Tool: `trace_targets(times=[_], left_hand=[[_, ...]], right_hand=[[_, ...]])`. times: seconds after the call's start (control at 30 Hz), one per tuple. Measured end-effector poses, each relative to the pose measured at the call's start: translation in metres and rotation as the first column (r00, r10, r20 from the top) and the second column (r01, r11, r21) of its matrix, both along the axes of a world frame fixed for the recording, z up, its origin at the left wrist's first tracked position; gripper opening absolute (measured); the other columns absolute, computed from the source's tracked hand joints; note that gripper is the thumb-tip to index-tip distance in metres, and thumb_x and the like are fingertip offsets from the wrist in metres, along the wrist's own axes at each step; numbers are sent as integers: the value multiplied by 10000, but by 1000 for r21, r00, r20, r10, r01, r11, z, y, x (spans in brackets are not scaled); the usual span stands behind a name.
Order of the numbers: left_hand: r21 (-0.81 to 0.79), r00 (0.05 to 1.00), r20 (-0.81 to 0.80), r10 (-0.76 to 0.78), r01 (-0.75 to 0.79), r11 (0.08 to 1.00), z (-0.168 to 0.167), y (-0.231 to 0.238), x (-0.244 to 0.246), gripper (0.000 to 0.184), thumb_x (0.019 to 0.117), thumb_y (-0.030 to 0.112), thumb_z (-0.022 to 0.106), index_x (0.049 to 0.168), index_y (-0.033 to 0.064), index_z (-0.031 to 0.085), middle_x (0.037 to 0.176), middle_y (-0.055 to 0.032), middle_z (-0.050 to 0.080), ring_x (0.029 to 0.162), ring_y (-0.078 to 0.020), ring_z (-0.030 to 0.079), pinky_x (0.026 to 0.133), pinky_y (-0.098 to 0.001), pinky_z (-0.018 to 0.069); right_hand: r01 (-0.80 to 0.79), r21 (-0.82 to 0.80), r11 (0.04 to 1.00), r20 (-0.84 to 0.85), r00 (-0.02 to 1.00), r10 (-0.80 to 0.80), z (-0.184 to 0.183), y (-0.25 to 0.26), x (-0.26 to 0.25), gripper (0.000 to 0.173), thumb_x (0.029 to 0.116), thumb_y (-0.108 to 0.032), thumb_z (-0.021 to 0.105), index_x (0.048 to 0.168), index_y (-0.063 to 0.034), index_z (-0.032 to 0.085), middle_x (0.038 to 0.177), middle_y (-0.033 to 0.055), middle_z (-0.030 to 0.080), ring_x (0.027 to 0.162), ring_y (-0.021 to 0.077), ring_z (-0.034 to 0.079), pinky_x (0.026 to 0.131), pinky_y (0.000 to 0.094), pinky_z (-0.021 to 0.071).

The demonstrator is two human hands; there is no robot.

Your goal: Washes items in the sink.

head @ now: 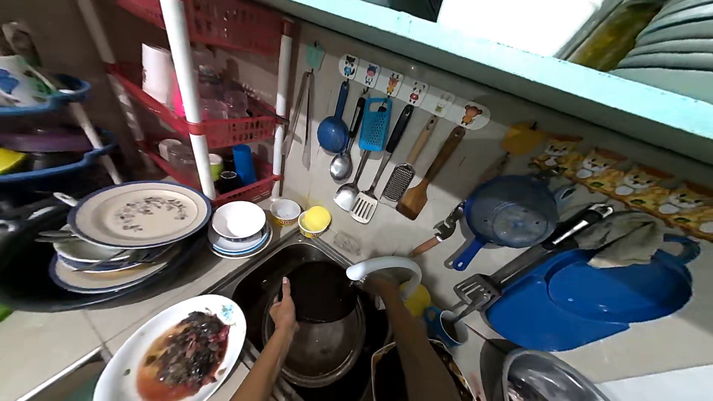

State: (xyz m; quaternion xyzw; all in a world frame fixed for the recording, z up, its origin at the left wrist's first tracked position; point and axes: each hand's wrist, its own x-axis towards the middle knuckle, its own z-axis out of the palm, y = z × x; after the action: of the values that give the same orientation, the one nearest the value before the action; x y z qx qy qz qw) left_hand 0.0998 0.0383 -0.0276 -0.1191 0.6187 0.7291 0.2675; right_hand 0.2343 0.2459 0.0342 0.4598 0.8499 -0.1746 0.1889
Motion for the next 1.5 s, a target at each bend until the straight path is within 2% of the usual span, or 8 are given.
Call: trace_targets(times=[0.17, 0.47, 0.6, 0.77, 1.07, 1.2, 1.33, 1.5], left_hand=[[-24, 1000, 14, -9, 9, 1000, -5, 2, 1, 667, 1019, 540, 565, 1322, -51, 609, 1237, -290, 640, 1159, -385, 616, 1001, -571, 474], [49, 989, 27, -147, 145, 988, -3, 7, 32, 605, 1049, 510, 523, 1233, -53, 647, 1077, -239, 683, 990, -317, 654, 900, -518, 525], [16, 987, 40, -156, 155, 988, 7, 0, 31, 629, 1023, 514, 575, 1317, -41, 621, 1263, -283, 633, 1183, -391, 603, 1011, -585, 465], [26, 996, 12, -92, 92, 995, 6, 1, 19, 607, 1014, 508, 595, 1257, -46, 650, 1194, -270, 654, 1108, -361, 622, 959, -565, 486], [193, 932, 160, -325, 293, 936, -17, 8, -12, 723, 1041, 582, 477, 1445, -17, 490, 1426, -254, 549, 1316, -375, 536, 1067, -596, 448], [335, 819, 220, -530, 446, 830, -12, 5, -17, 534, 1090, 493, 370, 1394, 82, 526, 1260, -153, 635, 1093, -266, 623, 909, -503, 521], [355, 909, 261, -326, 223, 908, 11, 8, -13, 447, 1116, 420, 282, 991, 81, 545, 717, -64, 587, 543, -148, 557, 491, -299, 494], [2, 544, -648, -533, 701, 713, 32, -11, 39, 491, 1088, 200, 335, 1461, -85, 480, 1563, -248, 434, 1489, -348, 369, 1251, -468, 246]], right_hand=[[-21, 347, 938, -529, 821, 215, 13, -75, -5, 464, 997, -240, 597, 1362, 47, 615, 1393, 279, 595, 1361, 395, 530, 1156, 510, 406], [-546, 285, 788, -153, 785, 600, -10, -137, -44, 566, 1086, -280, 378, 1631, -143, 307, 1706, 183, 184, 1596, 376, 51, 1249, 647, -39], [-333, 278, 901, -266, 875, 405, 1, -104, -49, 476, 1108, -352, 370, 1576, -292, 434, 1625, 166, 387, 1535, 360, 300, 1227, 603, 240], [246, 150, 958, -389, 905, -172, 26, -107, -32, 588, 1106, -474, 347, 1435, -36, 562, 1391, 230, 616, 1315, 374, 584, 1090, 557, 457], [-526, 409, 746, -130, 775, 618, 16, -147, 14, 764, 911, -373, 743, 1551, -77, 450, 1630, 245, 344, 1566, 443, 154, 1239, 677, 19], [-623, 375, 686, 94, 762, 640, 36, -163, -2, 512, 1008, 70, 476, 1493, -87, 519, 1487, 291, 510, 1445, 473, 415, 1196, 638, 274], [-235, 230, 944, -254, 922, 291, 50, -168, -10, 486, 1021, -165, 581, 1503, -139, 532, 1366, 232, 627, 1269, 410, 603, 1061, 584, 461], [455, -284, 844, -820, 340, -459, 20, -167, -15, 426, 954, -221, 732, 1272, 53, 655, 1180, 272, 689, 1141, 381, 652, 1025, 550, 491]])
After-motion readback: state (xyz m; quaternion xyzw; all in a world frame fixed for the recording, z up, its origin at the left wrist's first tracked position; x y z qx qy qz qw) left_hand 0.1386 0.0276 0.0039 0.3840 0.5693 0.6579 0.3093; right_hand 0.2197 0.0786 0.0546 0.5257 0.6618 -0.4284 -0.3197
